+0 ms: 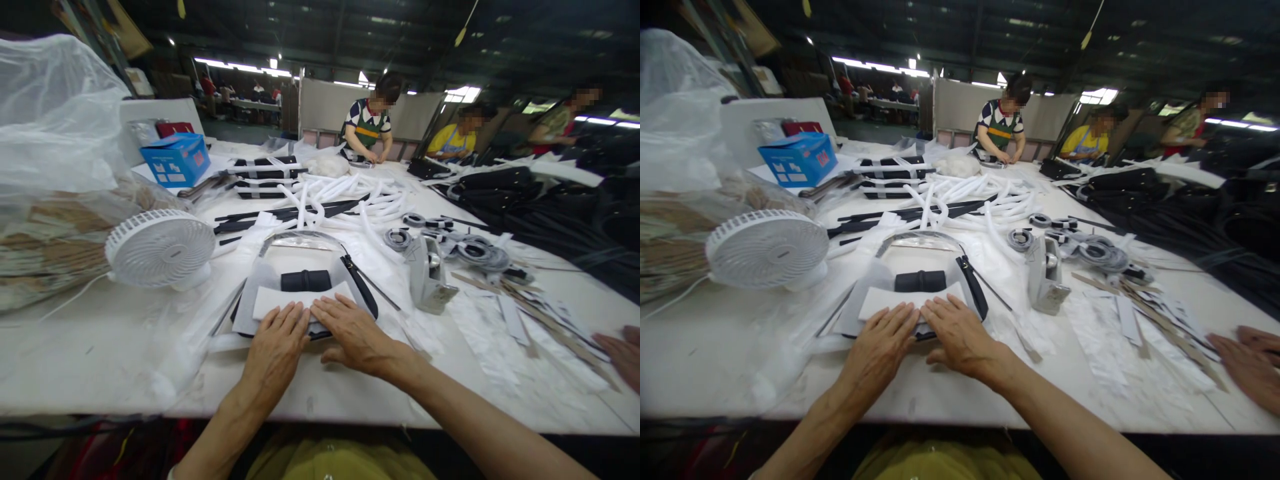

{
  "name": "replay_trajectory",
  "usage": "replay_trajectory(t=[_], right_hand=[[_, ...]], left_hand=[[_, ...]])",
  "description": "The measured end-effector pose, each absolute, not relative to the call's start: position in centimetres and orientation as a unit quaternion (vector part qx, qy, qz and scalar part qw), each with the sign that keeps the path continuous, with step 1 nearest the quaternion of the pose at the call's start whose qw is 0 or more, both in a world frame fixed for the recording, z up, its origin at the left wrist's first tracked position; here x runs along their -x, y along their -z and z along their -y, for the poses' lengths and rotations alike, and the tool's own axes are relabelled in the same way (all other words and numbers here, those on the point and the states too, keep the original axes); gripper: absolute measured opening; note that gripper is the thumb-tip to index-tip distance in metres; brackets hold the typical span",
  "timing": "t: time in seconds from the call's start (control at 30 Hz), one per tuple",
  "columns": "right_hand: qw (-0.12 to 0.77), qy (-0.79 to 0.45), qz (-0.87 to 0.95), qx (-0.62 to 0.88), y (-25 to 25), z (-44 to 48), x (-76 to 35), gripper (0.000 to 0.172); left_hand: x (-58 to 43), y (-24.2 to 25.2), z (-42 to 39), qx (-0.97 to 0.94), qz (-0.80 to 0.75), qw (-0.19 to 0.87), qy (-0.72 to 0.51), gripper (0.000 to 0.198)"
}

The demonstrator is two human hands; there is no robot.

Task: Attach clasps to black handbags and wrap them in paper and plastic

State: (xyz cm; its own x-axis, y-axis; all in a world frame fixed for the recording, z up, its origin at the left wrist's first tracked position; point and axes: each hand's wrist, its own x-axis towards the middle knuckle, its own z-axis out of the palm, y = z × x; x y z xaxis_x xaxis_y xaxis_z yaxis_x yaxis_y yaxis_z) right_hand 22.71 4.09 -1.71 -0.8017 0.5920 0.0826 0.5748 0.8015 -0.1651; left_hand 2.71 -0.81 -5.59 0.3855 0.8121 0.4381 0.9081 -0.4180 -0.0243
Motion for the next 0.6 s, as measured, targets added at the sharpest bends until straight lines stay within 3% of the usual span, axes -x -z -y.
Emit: replay_trajectory(t=[0.13, 0.37, 0.6], right_hand=[[0.051, -0.075, 0.95, 0.299, 1.8, -4.5, -23.0, 0.089], [0.052, -0.032, 0.951, 0.304, 1.8, -4.6, -22.1, 0.088], [0.077, 0.028, 0.945, 0.316, 1.6, -3.7, -21.3, 0.069]], left_hand=[[-3.0, 6.0, 1.2, 0.833, 0.506, 0.179, 0.134, 0.044], [-3.0, 5.8, 0.0, 0.85, 0.433, 0.291, 0.077, 0.039], [-1.8, 5.7, -0.6, 0.859, 0.393, 0.309, 0.113, 0.036]])
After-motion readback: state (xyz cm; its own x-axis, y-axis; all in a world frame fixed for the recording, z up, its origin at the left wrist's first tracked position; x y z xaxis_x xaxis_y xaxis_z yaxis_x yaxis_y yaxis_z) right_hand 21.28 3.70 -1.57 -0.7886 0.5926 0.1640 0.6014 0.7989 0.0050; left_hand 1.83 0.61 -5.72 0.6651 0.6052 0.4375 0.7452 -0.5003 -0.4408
